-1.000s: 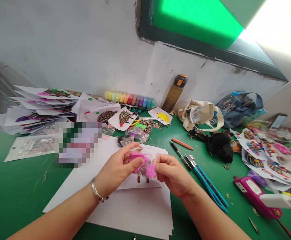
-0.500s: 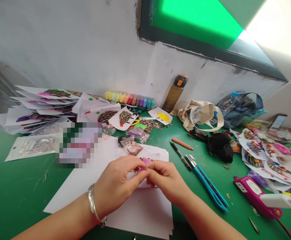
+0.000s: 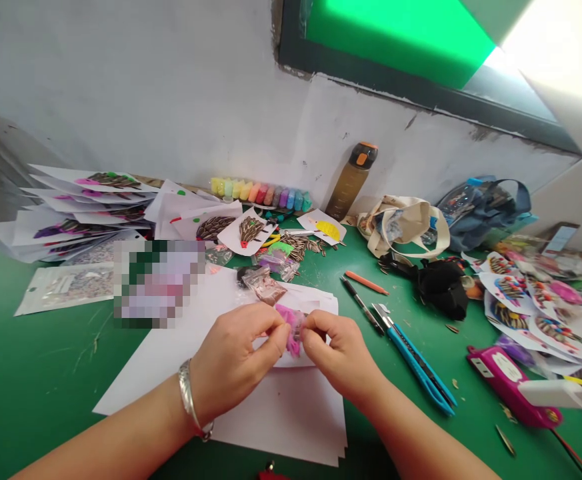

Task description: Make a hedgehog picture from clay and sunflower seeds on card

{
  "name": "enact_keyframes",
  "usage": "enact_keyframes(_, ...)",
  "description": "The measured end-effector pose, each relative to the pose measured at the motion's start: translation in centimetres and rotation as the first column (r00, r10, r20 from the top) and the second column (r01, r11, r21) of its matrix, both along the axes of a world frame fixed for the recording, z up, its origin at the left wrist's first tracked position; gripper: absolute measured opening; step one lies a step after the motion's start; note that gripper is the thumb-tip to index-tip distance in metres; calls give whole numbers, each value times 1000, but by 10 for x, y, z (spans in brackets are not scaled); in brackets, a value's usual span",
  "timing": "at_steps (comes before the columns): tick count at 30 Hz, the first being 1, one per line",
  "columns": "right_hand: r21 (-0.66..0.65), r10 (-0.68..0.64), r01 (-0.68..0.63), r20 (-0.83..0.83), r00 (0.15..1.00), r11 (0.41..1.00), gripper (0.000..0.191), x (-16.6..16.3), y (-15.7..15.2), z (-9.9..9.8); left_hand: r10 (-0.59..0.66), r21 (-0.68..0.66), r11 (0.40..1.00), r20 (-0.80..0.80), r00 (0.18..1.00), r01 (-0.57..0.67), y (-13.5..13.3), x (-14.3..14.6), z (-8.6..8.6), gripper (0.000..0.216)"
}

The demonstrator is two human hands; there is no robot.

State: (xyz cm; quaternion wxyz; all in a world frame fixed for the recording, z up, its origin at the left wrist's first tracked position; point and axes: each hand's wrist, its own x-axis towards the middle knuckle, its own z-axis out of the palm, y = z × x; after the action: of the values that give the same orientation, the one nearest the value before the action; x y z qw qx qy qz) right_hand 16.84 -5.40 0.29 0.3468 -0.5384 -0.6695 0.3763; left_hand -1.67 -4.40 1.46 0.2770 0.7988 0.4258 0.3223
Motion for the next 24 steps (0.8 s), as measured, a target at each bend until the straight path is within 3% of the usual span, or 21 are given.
enact_keyframes(3, -48, 49, -55, -125, 991, 997, 17, 2, 0, 3, 9, 20, 1000, 66, 998, -10, 4, -5, 0, 21)
enact_keyframes(8, -181, 58, -135, -378, 924, 974, 17, 8, 2, 2, -98, -13, 995, 16, 995, 98, 8, -10, -6, 70)
enact_keyframes(12, -178, 32, -113, -405, 914, 978, 15, 12, 4, -4, -135, -122, 983, 25, 991, 137, 9, -7, -7, 60)
enact_keyframes(15, -166, -2, -65, -377, 926, 984, 13, 13, 5, -7, -65, -275, 958, 68, 996, 82, 10, -6, -3, 55)
enact_keyframes(20, -107, -15, -18, -302, 953, 994, 5, 10, 4, -5, 95, -549, 836, 180, 979, 20, 14, -5, 3, 52)
enact_keyframes(24, -37, 37, -50, -300, 953, 998, 9, 9, 1, -1, 113, -540, 842, 175, 978, -1, 15, -4, 4, 50)
